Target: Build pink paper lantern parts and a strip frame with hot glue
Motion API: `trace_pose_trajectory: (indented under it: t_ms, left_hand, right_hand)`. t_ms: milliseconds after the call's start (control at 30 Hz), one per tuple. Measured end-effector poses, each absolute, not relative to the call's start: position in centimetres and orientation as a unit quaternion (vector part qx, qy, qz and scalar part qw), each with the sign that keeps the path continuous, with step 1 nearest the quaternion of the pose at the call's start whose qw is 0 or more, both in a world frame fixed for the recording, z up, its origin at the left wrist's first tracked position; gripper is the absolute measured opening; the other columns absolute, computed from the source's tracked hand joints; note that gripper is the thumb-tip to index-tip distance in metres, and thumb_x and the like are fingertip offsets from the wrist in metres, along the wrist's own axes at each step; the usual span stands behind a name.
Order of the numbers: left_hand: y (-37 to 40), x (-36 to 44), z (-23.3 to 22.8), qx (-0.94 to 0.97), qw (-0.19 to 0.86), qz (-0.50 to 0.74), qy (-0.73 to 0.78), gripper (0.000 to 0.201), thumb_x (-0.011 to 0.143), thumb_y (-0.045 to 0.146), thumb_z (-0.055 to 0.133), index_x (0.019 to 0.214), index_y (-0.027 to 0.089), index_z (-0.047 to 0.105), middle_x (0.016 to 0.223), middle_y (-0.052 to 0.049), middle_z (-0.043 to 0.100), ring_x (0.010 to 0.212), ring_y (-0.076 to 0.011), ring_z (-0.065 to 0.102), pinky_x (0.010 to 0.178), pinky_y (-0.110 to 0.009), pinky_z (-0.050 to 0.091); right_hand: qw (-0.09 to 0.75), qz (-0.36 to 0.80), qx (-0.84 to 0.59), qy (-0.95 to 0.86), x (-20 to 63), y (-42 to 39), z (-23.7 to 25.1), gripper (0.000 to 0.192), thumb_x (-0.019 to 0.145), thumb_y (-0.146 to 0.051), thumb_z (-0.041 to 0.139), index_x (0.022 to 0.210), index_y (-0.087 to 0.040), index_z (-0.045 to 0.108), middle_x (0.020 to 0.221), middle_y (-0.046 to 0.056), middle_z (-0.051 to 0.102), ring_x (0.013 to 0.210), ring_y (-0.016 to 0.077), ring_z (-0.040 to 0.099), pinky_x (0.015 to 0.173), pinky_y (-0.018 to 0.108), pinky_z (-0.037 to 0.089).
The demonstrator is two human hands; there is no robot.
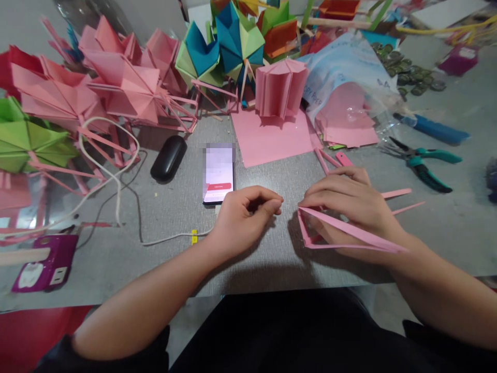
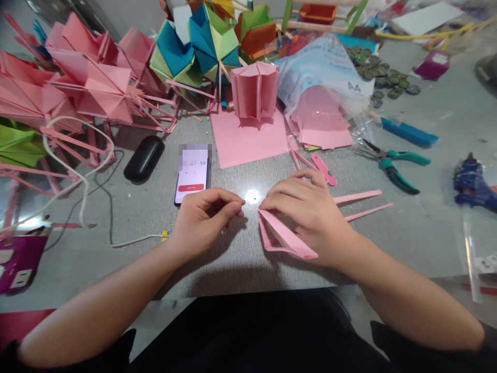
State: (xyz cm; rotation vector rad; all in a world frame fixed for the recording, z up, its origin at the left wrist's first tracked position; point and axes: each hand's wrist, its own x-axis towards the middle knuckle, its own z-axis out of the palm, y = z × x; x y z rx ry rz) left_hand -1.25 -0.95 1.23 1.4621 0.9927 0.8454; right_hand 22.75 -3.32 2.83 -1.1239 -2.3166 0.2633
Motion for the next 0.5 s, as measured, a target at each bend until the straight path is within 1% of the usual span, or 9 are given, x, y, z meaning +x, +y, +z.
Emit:
trace_pose_trajectory:
  t_ms: [67,133,200,267,333,400,433,500]
  left_hand:
    - [-1.06,-1.06,1.25,0.594,0.595,0.333,0.428,0.007,0.092,0.023,0.072,0.089,0.017,0.075,0.079,-0.004,0.076,0.063,-0.0123,0.065,0.060,-0.026,0.055]
    - [-1.10,-0.96,1.30,0.582,0.609,0.312,0.439,0.008,0.090,0.023,0.075,0.086,0.017,0.074,0.074,-0.003,0.074,0.059,-0.0118,0.064,0.056,-0.025,0.052]
    - [-1.04,-0.98,1.37,0.590,0.604,0.300,0.444,0.015,0.092,0.025,0.074,0.080,0.018,0.070,0.067,-0.001,0.070,0.056,-0.0106,0.060,0.052,-0.023,0.048]
    - [-0.93,-1.11,1.42,0.612,0.581,0.301,0.445,0.025,0.096,0.029,0.070,0.073,0.019,0.064,0.062,0.001,0.064,0.055,-0.0098,0.055,0.052,-0.023,0.044]
    - [-0.82,-1.28,1.41,0.637,0.553,0.306,0.441,0.037,0.101,0.032,0.063,0.067,0.020,0.057,0.059,0.003,0.057,0.056,-0.0099,0.051,0.054,-0.023,0.043]
    - [-0.79,-1.39,1.31,0.653,0.540,0.310,0.431,0.043,0.106,0.035,0.055,0.065,0.021,0.054,0.059,0.003,0.054,0.057,-0.0105,0.050,0.056,-0.024,0.043]
    - [-0.80,-1.41,1.24,0.654,0.541,0.314,0.426,0.043,0.107,0.035,0.054,0.067,0.021,0.055,0.060,0.002,0.055,0.059,-0.0108,0.051,0.057,-0.024,0.044]
    - [-0.86,-1.34,1.07,0.642,0.557,0.321,0.419,0.031,0.104,0.031,0.058,0.076,0.020,0.061,0.068,0.001,0.062,0.063,-0.0110,0.056,0.060,-0.024,0.048]
  right_hand:
    - [0.274,0.096,-0.422,-0.859,22.72,-3.32,2.89,0.013,0.105,-0.033,0.060,0.104,-0.032,0.072,0.094,0.001,0.081,0.085,0.0232,0.075,0.098,0.048,0.047]
    - [0.274,0.092,-0.423,-0.859,22.67,-3.33,3.00,0.013,0.105,-0.035,0.060,0.102,-0.032,0.073,0.094,0.001,0.081,0.084,0.0229,0.075,0.098,0.048,0.047]
    - [0.273,0.087,-0.427,-0.858,22.64,-3.34,3.14,0.013,0.106,-0.034,0.060,0.101,-0.031,0.072,0.094,0.001,0.081,0.084,0.0226,0.075,0.098,0.048,0.047]
    - [0.274,0.083,-0.426,-0.858,22.63,-3.37,3.25,0.014,0.107,-0.034,0.059,0.100,-0.031,0.071,0.094,0.001,0.081,0.085,0.0228,0.075,0.098,0.049,0.047]
    - [0.281,0.078,-0.420,-0.859,22.63,-3.38,3.31,0.014,0.108,-0.034,0.059,0.101,-0.030,0.071,0.094,0.001,0.081,0.085,0.0228,0.075,0.097,0.049,0.047]
    - [0.286,0.077,-0.418,-0.859,22.65,-3.38,3.33,0.015,0.108,-0.036,0.059,0.102,-0.031,0.071,0.094,0.001,0.081,0.086,0.0229,0.074,0.098,0.049,0.047]
    - [0.284,0.079,-0.421,-0.858,22.65,-3.38,3.34,0.016,0.109,-0.037,0.059,0.101,-0.031,0.071,0.094,0.001,0.080,0.086,0.0231,0.074,0.098,0.049,0.047]
    - [0.280,0.084,-0.426,-0.856,22.66,-3.36,3.32,0.018,0.109,-0.038,0.057,0.100,-0.032,0.071,0.094,0.001,0.080,0.086,0.0238,0.074,0.098,0.050,0.047]
